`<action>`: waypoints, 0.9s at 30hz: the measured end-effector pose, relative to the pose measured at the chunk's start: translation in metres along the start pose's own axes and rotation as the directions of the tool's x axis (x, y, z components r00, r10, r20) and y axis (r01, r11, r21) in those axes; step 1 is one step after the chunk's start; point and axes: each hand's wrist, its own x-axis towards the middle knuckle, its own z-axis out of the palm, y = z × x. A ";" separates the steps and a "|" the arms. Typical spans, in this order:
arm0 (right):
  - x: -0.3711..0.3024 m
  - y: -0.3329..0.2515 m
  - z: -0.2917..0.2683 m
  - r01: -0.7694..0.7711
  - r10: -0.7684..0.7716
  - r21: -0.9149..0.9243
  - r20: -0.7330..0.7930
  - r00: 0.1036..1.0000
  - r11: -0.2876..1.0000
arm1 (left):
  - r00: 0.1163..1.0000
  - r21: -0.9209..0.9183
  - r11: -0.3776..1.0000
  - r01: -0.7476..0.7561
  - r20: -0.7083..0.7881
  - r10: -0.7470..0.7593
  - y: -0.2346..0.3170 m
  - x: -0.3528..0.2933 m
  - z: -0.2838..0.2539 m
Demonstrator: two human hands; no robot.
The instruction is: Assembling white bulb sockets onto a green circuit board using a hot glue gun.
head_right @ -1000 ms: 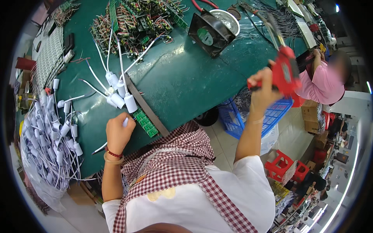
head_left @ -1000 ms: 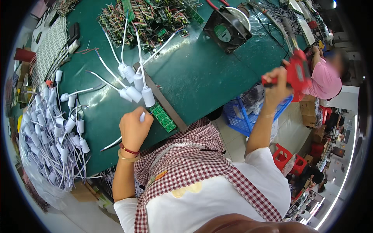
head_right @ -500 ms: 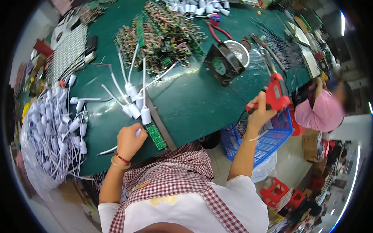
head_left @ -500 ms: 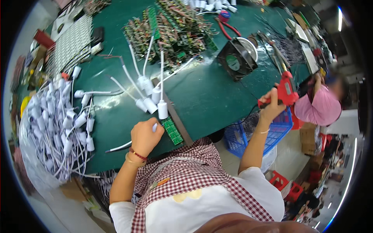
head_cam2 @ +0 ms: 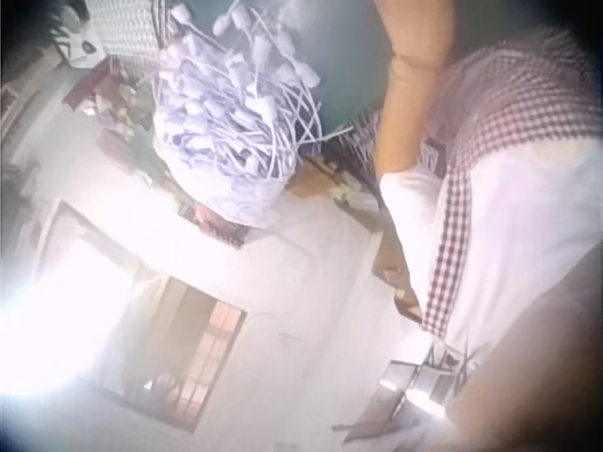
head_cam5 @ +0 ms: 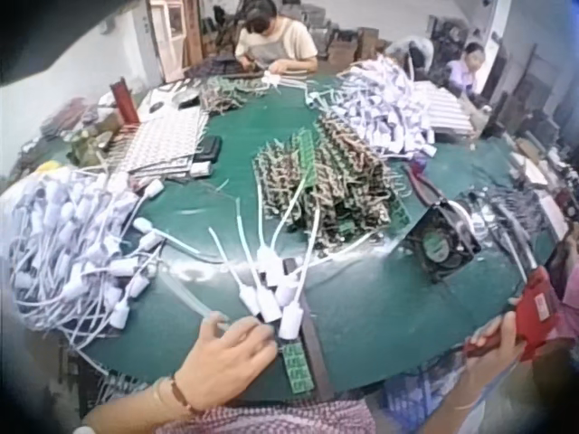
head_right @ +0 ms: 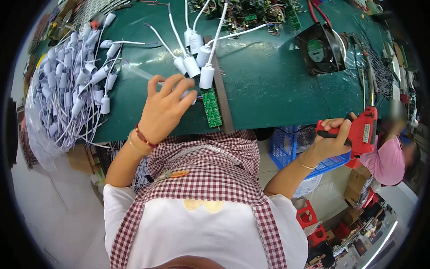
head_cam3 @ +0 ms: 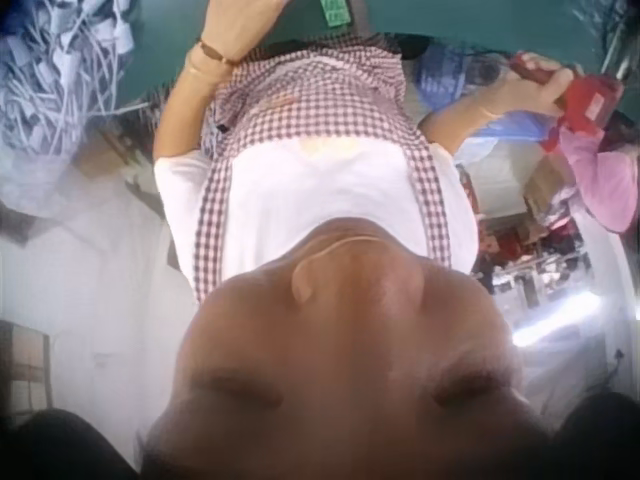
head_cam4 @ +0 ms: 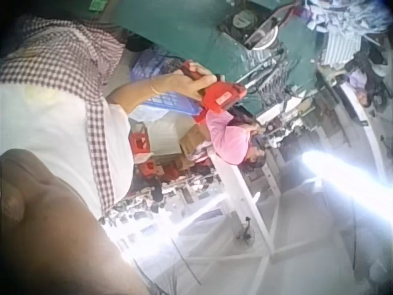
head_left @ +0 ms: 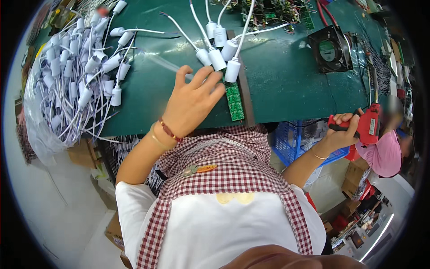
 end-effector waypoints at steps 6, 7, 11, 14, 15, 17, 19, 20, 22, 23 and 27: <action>-0.008 0.007 0.006 -0.040 0.035 0.074 0.070 0.997 0.996 | 1.000 -0.283 0.959 -0.008 0.015 0.013 -0.030 -0.024 0.042; -0.010 0.006 0.006 -0.046 0.041 0.071 0.068 0.997 0.996 | 0.998 -0.407 0.913 0.028 -0.036 -0.047 -0.030 -0.023 0.043; -0.011 0.005 0.000 -0.065 0.061 0.062 0.063 0.996 0.996 | 0.990 -0.602 0.786 0.141 0.063 -0.130 -0.043 -0.031 0.024; -0.008 0.000 -0.009 -0.092 0.089 0.065 0.049 0.995 0.994 | 0.971 -0.438 0.871 0.221 0.022 -0.236 -0.080 -0.038 0.008; -0.007 -0.002 -0.013 -0.052 0.047 0.057 0.075 0.996 0.997 | 0.938 -0.258 0.920 0.294 -0.110 -0.330 -0.102 -0.042 0.004; -0.008 0.000 -0.015 -0.023 0.016 0.060 0.112 0.994 0.998 | 0.825 0.118 0.829 0.547 -0.244 -0.509 -0.128 -0.047 0.001; -0.007 0.002 -0.011 -0.048 0.037 0.091 0.111 0.993 0.995 | 0.725 0.397 0.628 0.669 -0.164 -0.669 -0.148 -0.054 0.006; -0.008 0.002 -0.010 -0.047 0.035 0.099 0.118 0.992 0.994 | 0.720 0.399 0.620 0.675 -0.173 -0.672 -0.147 -0.059 0.011; -0.010 0.002 -0.010 -0.055 0.045 0.084 0.120 0.992 0.995 | 0.811 0.518 0.684 0.515 -0.036 -0.584 -0.143 -0.058 0.017; -0.010 0.002 -0.011 -0.051 0.042 0.083 0.116 0.992 0.995 | 0.841 0.461 0.718 0.521 -0.134 -0.525 -0.137 -0.055 0.018; -0.012 -0.001 -0.014 -0.045 0.030 0.104 0.144 0.989 0.994 | 0.636 -0.327 0.741 0.587 -0.381 -0.671 -0.114 -0.042 -0.007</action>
